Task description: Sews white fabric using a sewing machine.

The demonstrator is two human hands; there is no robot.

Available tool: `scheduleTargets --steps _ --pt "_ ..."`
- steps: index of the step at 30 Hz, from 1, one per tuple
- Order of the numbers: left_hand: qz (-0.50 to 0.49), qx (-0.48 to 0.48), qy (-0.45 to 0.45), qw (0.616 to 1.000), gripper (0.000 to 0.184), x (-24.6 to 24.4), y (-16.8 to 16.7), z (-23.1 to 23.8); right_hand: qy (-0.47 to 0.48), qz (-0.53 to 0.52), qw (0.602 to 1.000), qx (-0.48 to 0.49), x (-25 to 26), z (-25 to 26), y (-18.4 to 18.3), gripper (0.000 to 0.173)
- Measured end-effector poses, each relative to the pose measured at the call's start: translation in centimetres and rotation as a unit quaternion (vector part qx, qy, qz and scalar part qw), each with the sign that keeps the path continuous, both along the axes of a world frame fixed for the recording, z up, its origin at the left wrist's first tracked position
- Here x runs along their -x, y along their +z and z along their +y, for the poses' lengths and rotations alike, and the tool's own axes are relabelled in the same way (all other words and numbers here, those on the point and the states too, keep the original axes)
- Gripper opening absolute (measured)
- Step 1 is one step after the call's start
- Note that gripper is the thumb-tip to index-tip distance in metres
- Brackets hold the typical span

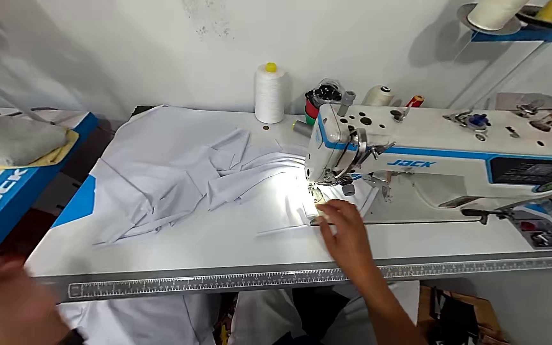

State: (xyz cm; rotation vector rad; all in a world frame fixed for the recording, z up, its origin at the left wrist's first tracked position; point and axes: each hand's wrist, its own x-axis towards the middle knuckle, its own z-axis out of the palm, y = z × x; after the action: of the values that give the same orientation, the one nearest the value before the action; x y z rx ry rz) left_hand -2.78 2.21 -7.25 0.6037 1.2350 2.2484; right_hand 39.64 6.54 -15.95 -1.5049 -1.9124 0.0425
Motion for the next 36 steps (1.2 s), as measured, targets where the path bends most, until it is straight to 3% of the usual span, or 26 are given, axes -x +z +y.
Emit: scheduleTargets --steps 1,3,4,6,7,8,9,11,14,16,19,23,25,27,29,31,34,36 --pt "0.108 -0.021 -0.124 0.986 0.036 0.4 -2.2 2.1 0.007 -0.024 1.0 0.011 1.3 0.1 -0.1 0.033" --pt "0.309 0.005 -0.244 0.919 0.031 -5.4 -2.4 7.8 0.023 -0.068 0.996 0.045 3.5 0.3 -0.4 0.048" --pt "0.447 -0.002 -0.293 0.845 0.028 -8.9 -2.4 10.5 0.03 -0.087 0.994 0.057 4.3 0.4 -0.8 0.052" --pt "0.715 -0.016 -0.327 0.618 0.032 -14.8 -3.0 15.1 0.046 -0.125 0.989 0.068 4.4 0.3 -1.4 0.051" --pt "0.791 -0.011 -0.324 0.519 0.041 -17.0 -3.9 16.2 0.069 -0.133 0.986 0.067 3.5 -0.1 -1.5 0.045" --pt "0.828 0.003 -0.319 0.461 0.051 -18.5 -5.1 16.2 0.104 -0.133 0.983 0.069 1.8 -0.6 -1.3 0.039" --pt "0.84 0.032 -0.315 0.441 0.06 -19.6 -6.2 15.0 0.148 -0.122 0.979 0.073 -0.5 -1.2 -1.2 0.032" --pt "0.835 0.111 -0.302 0.446 0.077 -21.3 -7.6 9.8 0.229 -0.068 0.968 0.076 -6.2 -2.2 -1.2 0.029" --pt "0.812 0.121 -0.22 0.527 0.081 -23.6 -7.1 2.5 0.25 -0.012 0.967 0.053 -12.1 -2.7 -0.5 0.023" --pt "0.794 0.138 -0.182 0.563 0.069 -23.7 -5.9 2.8 0.182 -0.009 0.983 0.005 -12.5 -2.6 -0.1 0.023" --pt "0.735 0.225 -0.223 0.6 0.061 -21.6 -6.2 6.6 0.097 -0.021 0.995 -0.002 -9.9 -2.3 0.3 0.025" --pt "0.752 0.257 -0.208 0.57 0.076 -16.4 -10.5 9.0 0.072 -0.061 0.995 -0.012 -5.2 -2.8 -0.8 0.023" --pt "0.76 0.294 -0.173 0.553 0.078 -13.2 -9.9 9.6 0.069 -0.053 0.996 -0.026 -2.9 -4.4 -1.3 0.023" --pt "0.762 0.314 -0.148 0.547 0.067 -12.2 -7.6 9.9 0.068 -0.03 0.997 -0.032 -0.7 -6.0 -1.6 0.024" --pt "0.767 0.279 -0.161 0.555 0.046 -14.5 -4.6 10.3 0.077 0.005 0.997 -0.025 1.5 -7.3 -2.0 0.027" --pt "0.78 0.213 -0.243 0.536 0.037 -17.6 -3.1 11.9 0.091 0.008 0.996 0.0 3.1 -8.3 -2.5 0.035" --pt "0.786 0.149 -0.365 0.476 0.043 -21.2 -4.8 16.5 0.094 -0.042 0.994 0.022 2.1 -8.7 -3.7 0.042" --pt "0.775 0.161 -0.387 0.472 0.043 -23.5 -4.8 16.9 0.068 -0.061 0.996 -0.011 -1.4 -9.1 -4.5 0.034"
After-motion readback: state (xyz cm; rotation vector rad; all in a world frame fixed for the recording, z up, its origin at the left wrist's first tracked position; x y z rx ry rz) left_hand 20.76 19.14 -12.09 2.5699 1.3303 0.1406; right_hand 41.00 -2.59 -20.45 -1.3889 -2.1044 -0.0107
